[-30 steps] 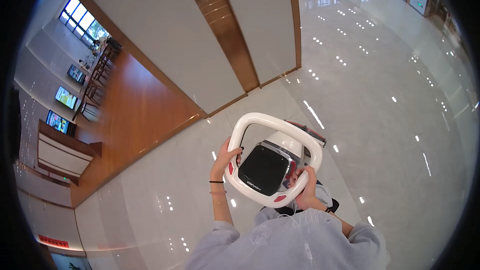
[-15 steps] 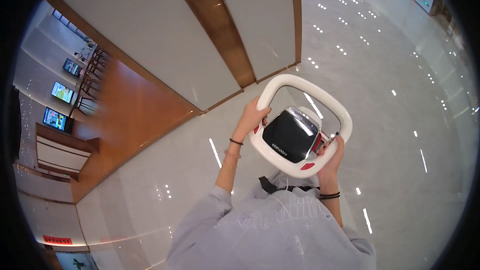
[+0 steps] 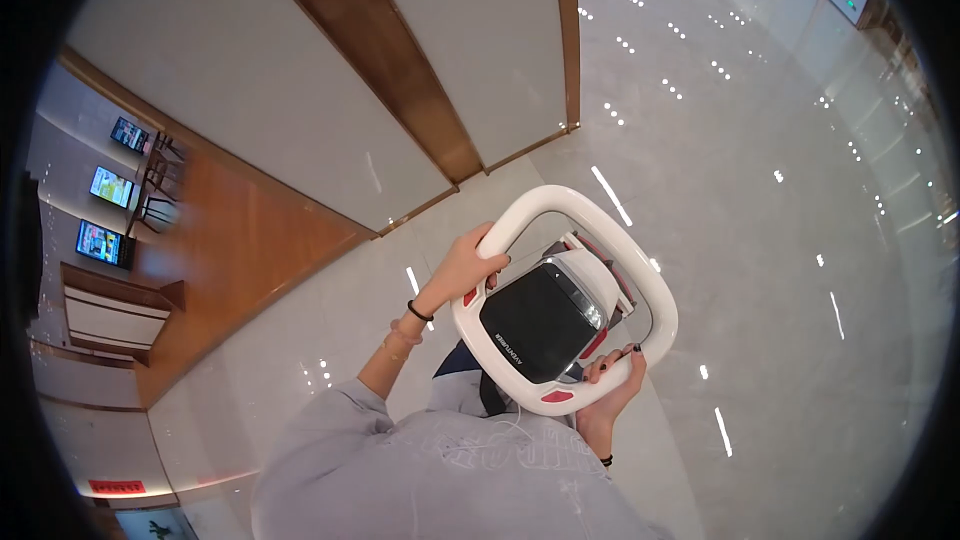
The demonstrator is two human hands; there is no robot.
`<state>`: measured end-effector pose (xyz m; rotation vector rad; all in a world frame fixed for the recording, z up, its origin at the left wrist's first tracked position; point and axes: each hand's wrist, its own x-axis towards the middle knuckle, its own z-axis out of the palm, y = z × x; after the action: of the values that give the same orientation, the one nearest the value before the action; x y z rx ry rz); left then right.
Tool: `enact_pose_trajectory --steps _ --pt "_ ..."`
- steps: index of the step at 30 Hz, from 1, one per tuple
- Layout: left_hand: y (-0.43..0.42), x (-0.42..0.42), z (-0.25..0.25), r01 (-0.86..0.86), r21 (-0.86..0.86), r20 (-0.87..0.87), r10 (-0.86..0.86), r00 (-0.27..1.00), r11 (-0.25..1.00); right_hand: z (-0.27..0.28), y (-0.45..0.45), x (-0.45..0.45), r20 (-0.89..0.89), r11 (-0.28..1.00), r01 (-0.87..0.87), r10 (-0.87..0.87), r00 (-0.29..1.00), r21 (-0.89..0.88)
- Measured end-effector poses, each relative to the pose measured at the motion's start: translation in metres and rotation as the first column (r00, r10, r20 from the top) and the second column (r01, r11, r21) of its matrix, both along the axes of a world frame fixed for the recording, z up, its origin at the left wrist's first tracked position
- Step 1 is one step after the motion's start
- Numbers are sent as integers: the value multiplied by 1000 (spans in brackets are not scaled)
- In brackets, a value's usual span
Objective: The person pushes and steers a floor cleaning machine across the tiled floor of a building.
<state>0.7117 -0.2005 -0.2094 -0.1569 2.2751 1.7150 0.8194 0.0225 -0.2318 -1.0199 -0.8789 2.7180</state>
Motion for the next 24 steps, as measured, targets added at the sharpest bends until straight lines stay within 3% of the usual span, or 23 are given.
enact_pose_trajectory --steps 6,17,24 --pt "-2 -11 8 82 22 42 -83 996 996 -1 -5 6 -50 997 83 -83 995 0" --pt "-2 -50 23 337 87 116 -345 931 938 21 -46 21 71 947 316 -320 945 55" --pt "-8 -49 12 401 132 125 -417 900 906 5 -61 37 -7 886 462 -462 887 33"
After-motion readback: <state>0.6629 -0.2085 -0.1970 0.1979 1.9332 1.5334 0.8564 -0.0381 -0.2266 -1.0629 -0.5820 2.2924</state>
